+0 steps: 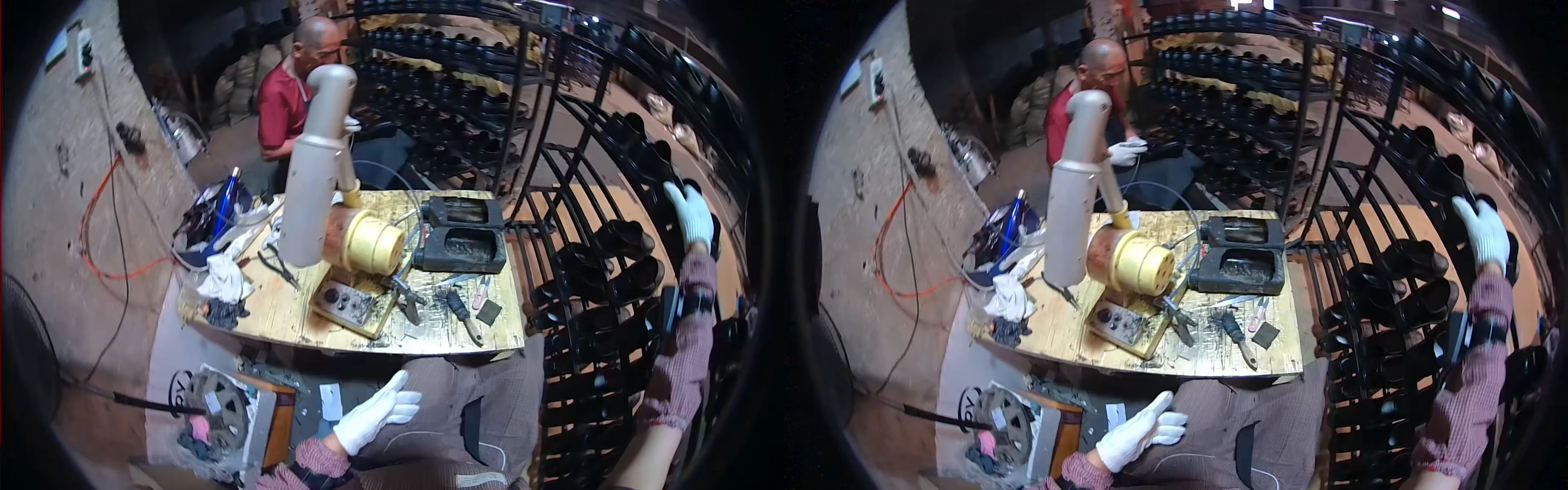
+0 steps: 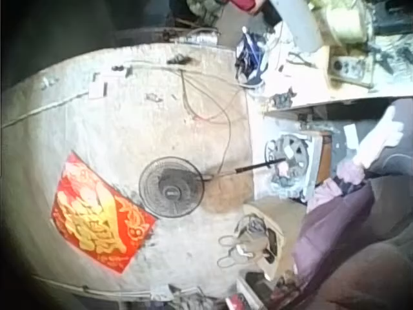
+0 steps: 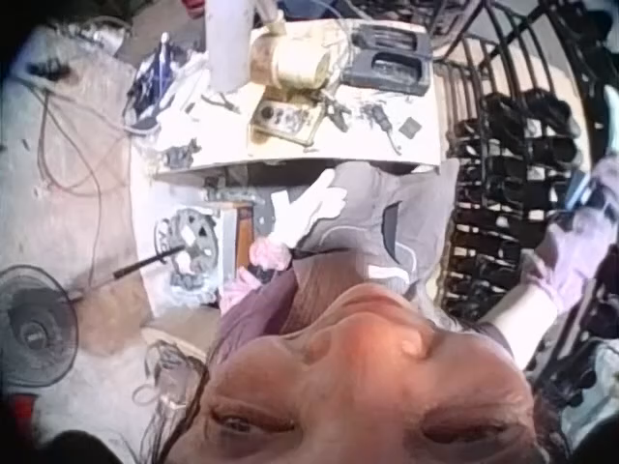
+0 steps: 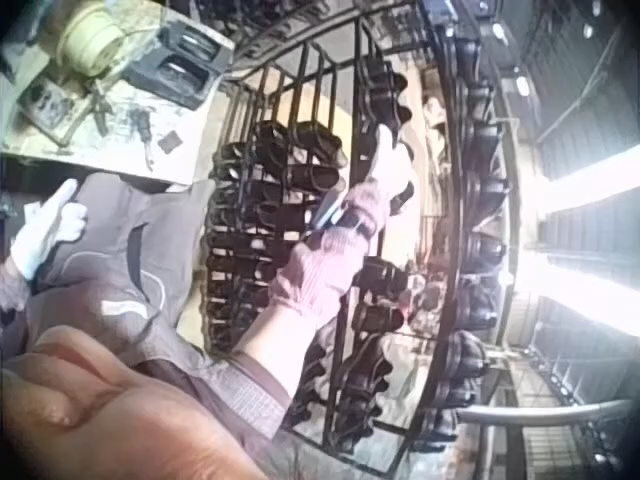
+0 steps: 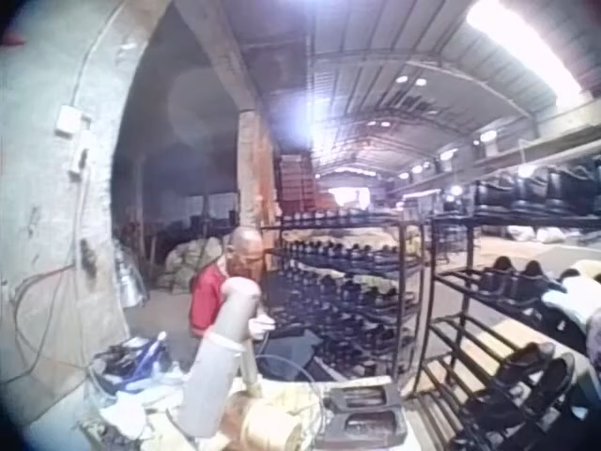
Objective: Polishing and cleaning pairs of black dress shoes with a brush.
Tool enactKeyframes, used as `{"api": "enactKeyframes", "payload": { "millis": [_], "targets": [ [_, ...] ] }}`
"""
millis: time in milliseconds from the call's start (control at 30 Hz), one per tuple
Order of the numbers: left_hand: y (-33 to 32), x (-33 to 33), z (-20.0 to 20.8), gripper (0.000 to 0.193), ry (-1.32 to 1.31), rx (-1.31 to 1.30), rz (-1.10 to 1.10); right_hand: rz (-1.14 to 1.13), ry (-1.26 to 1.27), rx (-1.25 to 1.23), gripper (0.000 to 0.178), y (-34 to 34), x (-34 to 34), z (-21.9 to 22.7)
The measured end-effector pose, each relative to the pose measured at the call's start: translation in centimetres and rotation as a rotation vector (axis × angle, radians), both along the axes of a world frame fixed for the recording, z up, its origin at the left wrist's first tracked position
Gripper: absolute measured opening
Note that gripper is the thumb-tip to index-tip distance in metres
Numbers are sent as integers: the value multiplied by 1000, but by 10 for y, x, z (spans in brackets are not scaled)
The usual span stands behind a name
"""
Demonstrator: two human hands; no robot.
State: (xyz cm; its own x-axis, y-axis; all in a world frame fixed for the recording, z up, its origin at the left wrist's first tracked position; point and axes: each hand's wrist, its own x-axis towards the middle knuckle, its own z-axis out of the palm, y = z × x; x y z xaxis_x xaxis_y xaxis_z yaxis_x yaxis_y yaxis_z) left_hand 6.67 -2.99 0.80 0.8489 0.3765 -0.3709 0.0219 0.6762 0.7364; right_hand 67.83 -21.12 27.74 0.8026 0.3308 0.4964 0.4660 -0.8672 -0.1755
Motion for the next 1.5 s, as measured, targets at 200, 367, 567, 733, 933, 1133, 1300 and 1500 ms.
{"api": "enactKeyframes", "payload": {
  "millis": [200,367,567,733,933,1133,1300,1500],
  "targets": [
    [-1,37,9,80,-196,45,-183,444,-129,253,38,-27,-149,-25],
    [-29,50,24,81,-511,-195,-226,1037,-5,574,62,-26,-331,-67],
    [-19,0,33,132,-349,-360,186,1541,139,39,58,13,-405,-117],
    [38,-46,12,114,-361,-133,477,1610,480,188,49,30,-416,-194],
    [98,-35,11,105,-308,-37,616,1418,537,-121,49,0,-427,-252],
    [137,-22,19,105,-314,85,572,1168,593,349,51,-20,-415,-250],
    [149,-18,13,108,-433,-58,557,987,519,211,62,-11,-400,-244],
    [127,-22,-2,107,-522,-89,586,838,896,-240,77,3,-398,-258]
  ]
}}
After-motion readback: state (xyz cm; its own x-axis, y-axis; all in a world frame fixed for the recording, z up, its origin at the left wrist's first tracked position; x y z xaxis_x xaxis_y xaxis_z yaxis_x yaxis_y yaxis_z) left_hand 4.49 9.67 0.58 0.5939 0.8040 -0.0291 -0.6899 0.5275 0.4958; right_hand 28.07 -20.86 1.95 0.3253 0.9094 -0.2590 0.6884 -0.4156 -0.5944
